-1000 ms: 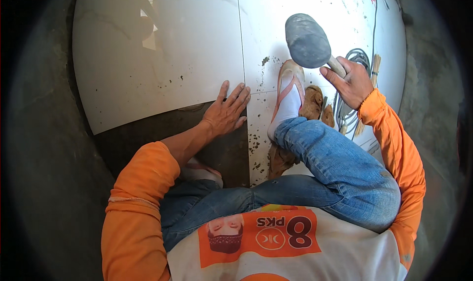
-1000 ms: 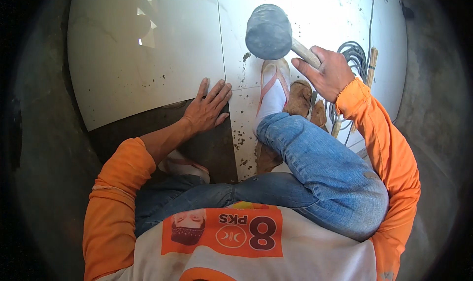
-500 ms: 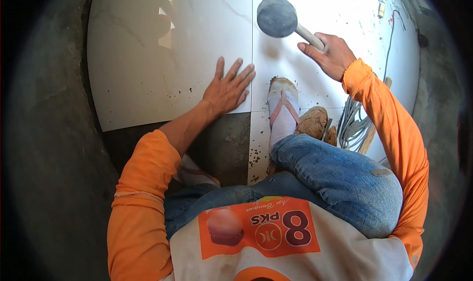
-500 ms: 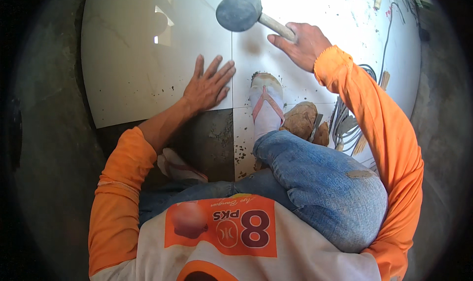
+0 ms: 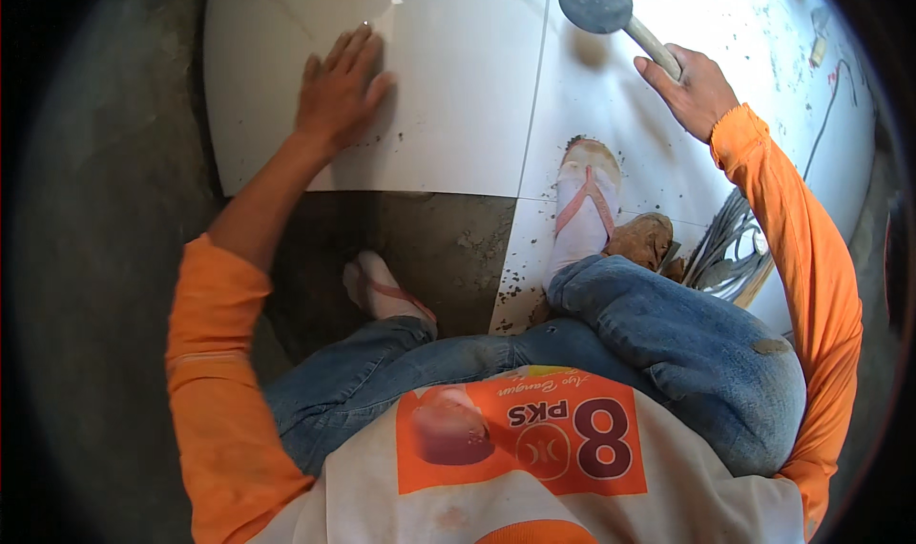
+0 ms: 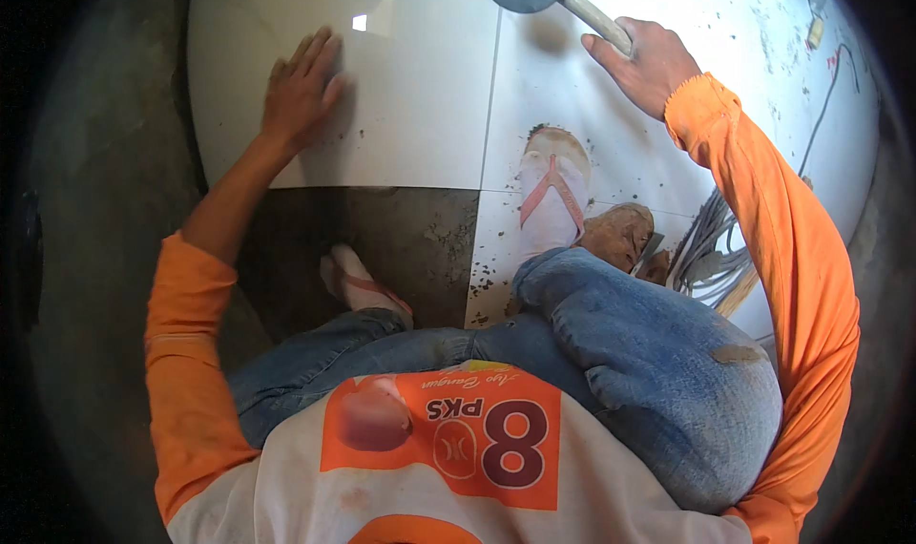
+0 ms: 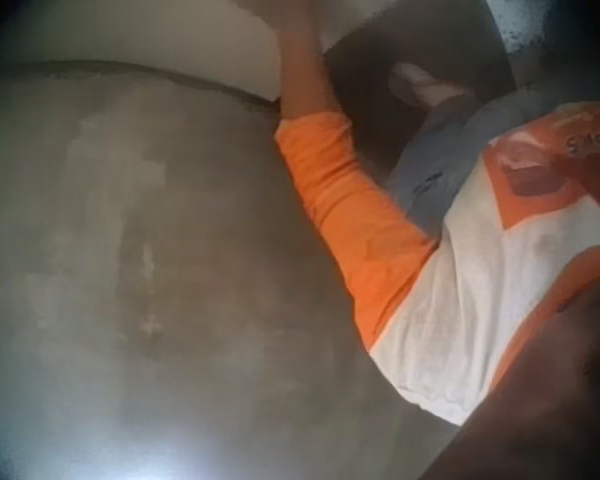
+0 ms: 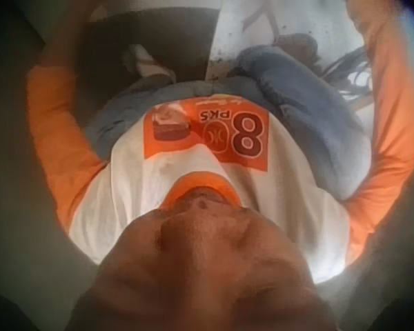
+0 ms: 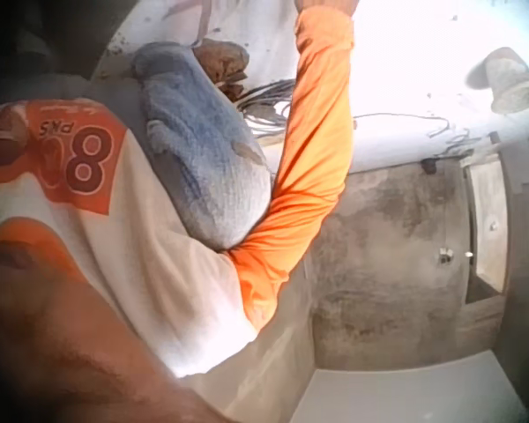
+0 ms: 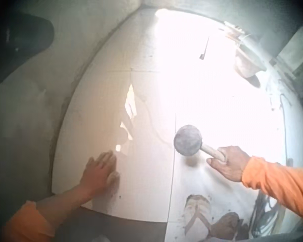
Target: The person installs a large white floor tile by first applying a thin layer of mortar to the subfloor with a tool. They then position the tile and use a rubber mallet to repeatedly strike the surface and edges to level it and ensure adhesion.
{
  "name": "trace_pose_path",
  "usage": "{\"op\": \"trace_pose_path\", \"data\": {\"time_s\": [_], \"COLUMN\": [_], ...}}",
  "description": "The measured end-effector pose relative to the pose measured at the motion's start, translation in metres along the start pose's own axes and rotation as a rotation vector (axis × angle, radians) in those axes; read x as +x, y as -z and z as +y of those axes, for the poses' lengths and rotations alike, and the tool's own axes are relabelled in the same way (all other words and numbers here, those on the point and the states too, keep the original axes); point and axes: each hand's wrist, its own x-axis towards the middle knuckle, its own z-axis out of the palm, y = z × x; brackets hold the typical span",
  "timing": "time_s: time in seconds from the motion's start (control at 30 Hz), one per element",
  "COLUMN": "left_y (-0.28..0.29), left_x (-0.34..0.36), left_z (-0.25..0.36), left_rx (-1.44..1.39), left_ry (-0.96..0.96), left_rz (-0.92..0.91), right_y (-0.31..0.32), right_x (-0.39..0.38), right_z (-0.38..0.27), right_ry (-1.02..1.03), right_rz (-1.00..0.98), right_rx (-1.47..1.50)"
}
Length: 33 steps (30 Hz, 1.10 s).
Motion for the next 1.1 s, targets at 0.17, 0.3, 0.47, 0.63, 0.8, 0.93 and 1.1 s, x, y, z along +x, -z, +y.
{"op": "trace_pose_path", "data": {"time_s": [0.17,0.3,0.47,0.63,0.8,0.93,1.1], "left_y": [0.035,0.023,0.029,0.1,0.247,0.237,0.207], "left_x": [-0.11,-0.163,-0.227,-0.384,-0.434,-0.388,-0.386], "left_z": [-0.061,-0.063,-0.071,-0.062,-0.027,-0.01,-0.022], "left_rx": [-0.377,-0.627,-1.015,-1.019,-0.905,-0.933,-0.922], "left_ry": [0.412,0.672,1.02,1.194,1.633,1.42,1.338], "left_rz": [-0.086,-0.122,0.05,0.149,0.285,0.755,0.815], "right_y": [0.024,0.024,-0.083,-0.139,-0.141,-0.237,-0.267], "right_x": [-0.008,-0.011,-0.017,-0.129,-0.181,-0.084,-0.085], "right_z": [-0.066,-0.158,-0.29,-0.391,-0.413,-0.364,-0.367], "right_ry": [0.409,0.911,1.114,1.363,1.568,1.27,1.153], "right_rz": [0.107,0.315,0.075,-0.094,-0.224,-0.604,-0.37], "right_rx": [0.173,0.082,0.614,0.914,0.952,0.278,0.082]}}
